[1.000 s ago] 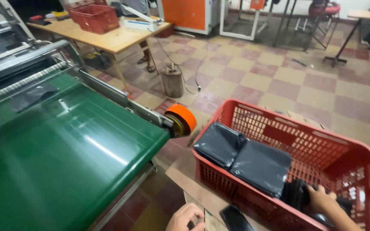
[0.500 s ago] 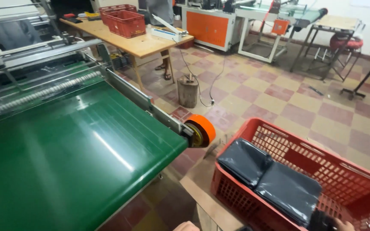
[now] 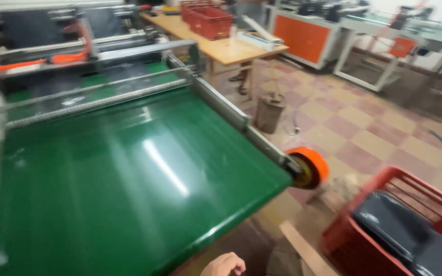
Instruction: The person is picking up plastic bags from a conveyor belt, folding them into smaller sizes, and stacking them neatly inside a red plastic crate.
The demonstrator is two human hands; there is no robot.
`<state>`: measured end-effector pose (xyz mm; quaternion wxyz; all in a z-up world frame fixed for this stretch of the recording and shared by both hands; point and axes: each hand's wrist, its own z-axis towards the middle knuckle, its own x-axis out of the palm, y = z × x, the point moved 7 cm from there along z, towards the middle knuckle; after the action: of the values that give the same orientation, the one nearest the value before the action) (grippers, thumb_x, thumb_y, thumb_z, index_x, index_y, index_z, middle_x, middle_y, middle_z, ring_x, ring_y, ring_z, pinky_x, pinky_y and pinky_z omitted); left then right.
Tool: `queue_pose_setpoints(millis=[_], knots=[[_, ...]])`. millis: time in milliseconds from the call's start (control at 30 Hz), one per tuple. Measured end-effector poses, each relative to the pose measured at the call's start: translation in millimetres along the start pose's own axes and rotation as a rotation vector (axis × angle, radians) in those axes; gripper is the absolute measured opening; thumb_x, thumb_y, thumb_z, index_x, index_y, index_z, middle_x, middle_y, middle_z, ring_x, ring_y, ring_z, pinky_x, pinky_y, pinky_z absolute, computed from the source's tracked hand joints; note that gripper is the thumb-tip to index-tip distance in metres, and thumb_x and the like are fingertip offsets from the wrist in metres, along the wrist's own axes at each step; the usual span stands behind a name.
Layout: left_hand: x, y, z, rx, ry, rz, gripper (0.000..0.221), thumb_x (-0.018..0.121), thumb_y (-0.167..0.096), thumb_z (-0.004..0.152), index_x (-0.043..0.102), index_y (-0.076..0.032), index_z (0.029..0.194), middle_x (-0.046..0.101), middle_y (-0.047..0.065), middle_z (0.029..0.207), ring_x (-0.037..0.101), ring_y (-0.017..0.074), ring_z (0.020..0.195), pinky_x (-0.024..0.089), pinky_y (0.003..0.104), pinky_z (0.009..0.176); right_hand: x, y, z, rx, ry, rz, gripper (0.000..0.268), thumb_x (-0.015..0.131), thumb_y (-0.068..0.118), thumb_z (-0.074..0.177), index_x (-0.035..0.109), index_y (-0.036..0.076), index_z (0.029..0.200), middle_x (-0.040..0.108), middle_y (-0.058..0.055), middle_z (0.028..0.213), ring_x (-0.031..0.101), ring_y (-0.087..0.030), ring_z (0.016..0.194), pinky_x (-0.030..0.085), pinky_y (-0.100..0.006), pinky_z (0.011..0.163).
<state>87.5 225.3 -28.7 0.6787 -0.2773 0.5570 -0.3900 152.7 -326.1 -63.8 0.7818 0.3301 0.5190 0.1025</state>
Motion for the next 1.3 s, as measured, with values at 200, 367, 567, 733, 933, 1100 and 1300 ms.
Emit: queue_pose_setpoints(millis=[200,367,567,733,933,1100,1300], knots=[[-40.0,83.5,-11.8,0.067,0.176,-0.020,0.018,0.071,-0.030,0.088,0.059,-0.022,0.098,0.060,-0.003,0.094,0.061,0.0147,0.087,0.048,0.031,0.076,109.1,228.2,-86.0,-0.177,0.008,0.267,0.004,0.080,0.007,0.081,0.081,0.003,0.082,0.074,-0.011,0.078,0.065,-0.017,0.075,0.048,-0.027,0.075],[-86.6,135.5,-53.6,-0.113,0.139,-0.020,0.026,0.070,-0.041,0.089,0.058,-0.022,0.102,0.059,-0.001,0.096,0.062,0.0149,0.092,0.048,0.031,0.082,260.9,326.9,-160.3,-0.498,0.300,0.577,0.026,0.072,0.016,0.078,0.072,0.016,0.104,0.074,-0.001,0.101,0.074,-0.015,0.083,0.060,-0.025,0.075],[-134.1,147.1,-110.0,-0.590,0.098,0.032,0.044,0.055,-0.071,0.081,0.061,-0.029,0.095,0.060,-0.009,0.099,0.060,0.0106,0.091,0.046,0.030,0.076,308.8,440.6,-231.4,-0.788,0.889,0.648,0.035,0.068,0.010,0.086,0.063,0.009,0.120,0.065,-0.006,0.119,0.063,-0.018,0.112,0.050,-0.030,0.097],[-99.7,226.6,-147.6,-0.526,-0.089,0.046,0.023,0.065,-0.048,0.086,0.062,-0.031,0.100,0.060,-0.009,0.097,0.062,0.0085,0.085,0.046,0.022,0.076,372.3,451.6,-236.4,-0.602,1.106,0.508,0.033,0.067,0.016,0.086,0.063,0.018,0.118,0.064,0.002,0.122,0.065,-0.013,0.112,0.055,-0.027,0.086],[-122.9,241.4,-139.6,-0.764,-0.018,0.050,0.027,0.072,-0.044,0.082,0.060,-0.034,0.104,0.059,-0.014,0.107,0.063,0.0027,0.093,0.048,0.023,0.078,401.6,472.7,-237.0,-0.712,1.156,0.531,0.034,0.067,0.017,0.085,0.063,0.014,0.119,0.066,-0.001,0.118,0.065,-0.013,0.112,0.053,-0.029,0.094],[-166.4,223.8,-93.8,-0.710,-0.196,0.189,0.030,0.071,-0.038,0.076,0.059,-0.034,0.104,0.061,-0.014,0.100,0.061,0.0085,0.091,0.047,0.031,0.068,426.3,472.3,-216.7,-0.711,1.195,0.597,0.033,0.069,0.015,0.086,0.064,0.012,0.118,0.067,-0.002,0.116,0.064,-0.013,0.112,0.054,-0.029,0.096],[-205.9,235.6,22.2,-0.304,-0.239,0.476,0.028,0.064,-0.026,0.084,0.059,-0.016,0.110,0.060,0.004,0.112,0.057,0.0269,0.100,0.049,0.044,0.076,486.8,425.6,-194.0,-0.576,1.314,0.561,0.037,0.074,0.016,0.080,0.067,0.014,0.116,0.070,0.000,0.113,0.069,-0.011,0.105,0.059,-0.027,0.088]])
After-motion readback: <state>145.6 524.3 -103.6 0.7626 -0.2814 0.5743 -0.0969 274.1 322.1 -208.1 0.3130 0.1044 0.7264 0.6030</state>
